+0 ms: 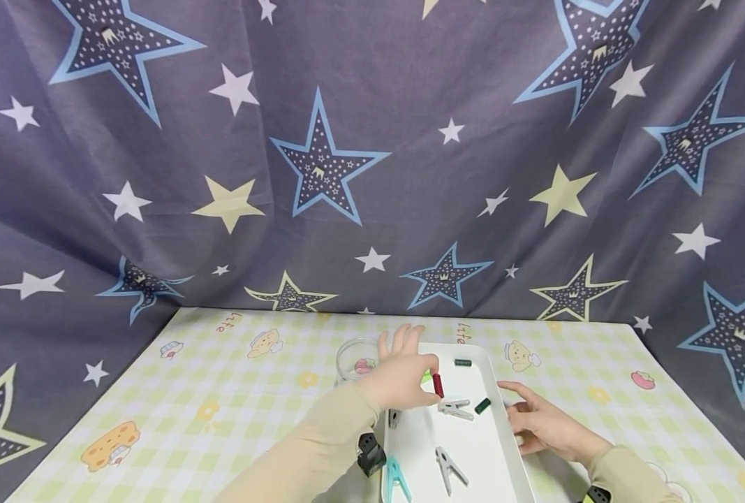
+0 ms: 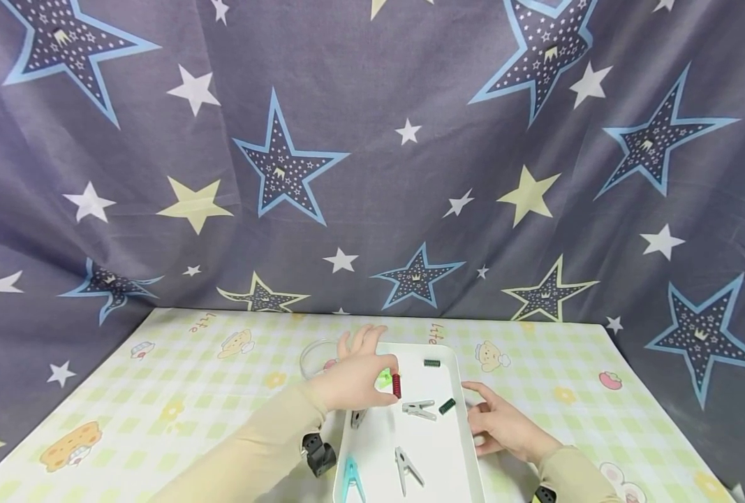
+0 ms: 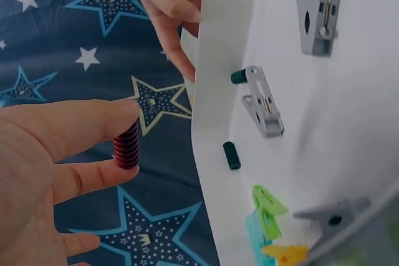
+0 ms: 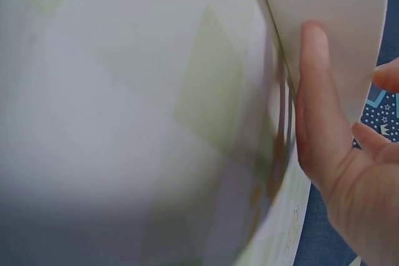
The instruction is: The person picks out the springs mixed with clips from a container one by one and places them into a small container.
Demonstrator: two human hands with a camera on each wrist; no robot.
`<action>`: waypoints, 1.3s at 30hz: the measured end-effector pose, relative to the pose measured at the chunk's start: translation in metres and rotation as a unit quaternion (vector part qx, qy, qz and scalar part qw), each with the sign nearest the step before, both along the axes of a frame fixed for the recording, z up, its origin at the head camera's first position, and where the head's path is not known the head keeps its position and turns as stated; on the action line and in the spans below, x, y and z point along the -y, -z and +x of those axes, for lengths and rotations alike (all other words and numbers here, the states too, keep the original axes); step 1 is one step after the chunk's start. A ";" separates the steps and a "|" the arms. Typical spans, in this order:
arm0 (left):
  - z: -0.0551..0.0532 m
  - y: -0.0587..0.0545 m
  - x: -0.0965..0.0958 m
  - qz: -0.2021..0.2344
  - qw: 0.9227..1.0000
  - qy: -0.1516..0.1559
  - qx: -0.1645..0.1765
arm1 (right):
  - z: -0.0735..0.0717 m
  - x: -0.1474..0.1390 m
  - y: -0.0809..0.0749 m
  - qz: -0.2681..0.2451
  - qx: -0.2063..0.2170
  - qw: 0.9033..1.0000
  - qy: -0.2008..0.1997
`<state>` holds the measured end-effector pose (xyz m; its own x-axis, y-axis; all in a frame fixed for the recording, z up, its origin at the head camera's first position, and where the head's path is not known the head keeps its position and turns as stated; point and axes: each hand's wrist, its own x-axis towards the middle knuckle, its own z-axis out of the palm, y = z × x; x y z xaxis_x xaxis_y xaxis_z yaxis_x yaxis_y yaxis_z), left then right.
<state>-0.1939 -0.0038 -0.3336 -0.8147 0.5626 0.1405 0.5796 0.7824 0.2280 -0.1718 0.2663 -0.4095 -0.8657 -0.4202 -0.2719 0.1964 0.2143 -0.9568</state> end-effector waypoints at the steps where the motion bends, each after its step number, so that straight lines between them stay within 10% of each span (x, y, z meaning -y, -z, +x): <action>1: 0.000 -0.001 0.002 0.003 1.000 0.001 -0.004 | 0.000 0.000 0.000 -0.001 0.001 1.000 0.000; 19: -0.008 -0.012 0.047 0.058 0.998 -0.009 -0.037 | 0.002 -0.001 -0.001 0.001 0.005 1.000 0.004; 39: -0.031 -0.006 0.102 0.039 0.993 -0.109 -0.034 | 0.000 0.000 -0.001 -0.004 0.013 1.000 0.002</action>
<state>-0.2253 -0.1058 -0.3276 -0.9030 0.3594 0.2353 0.4148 0.8720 0.2599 -0.1716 0.2659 -0.4090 -0.8601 -0.4198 -0.2898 0.2211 0.2053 -0.9534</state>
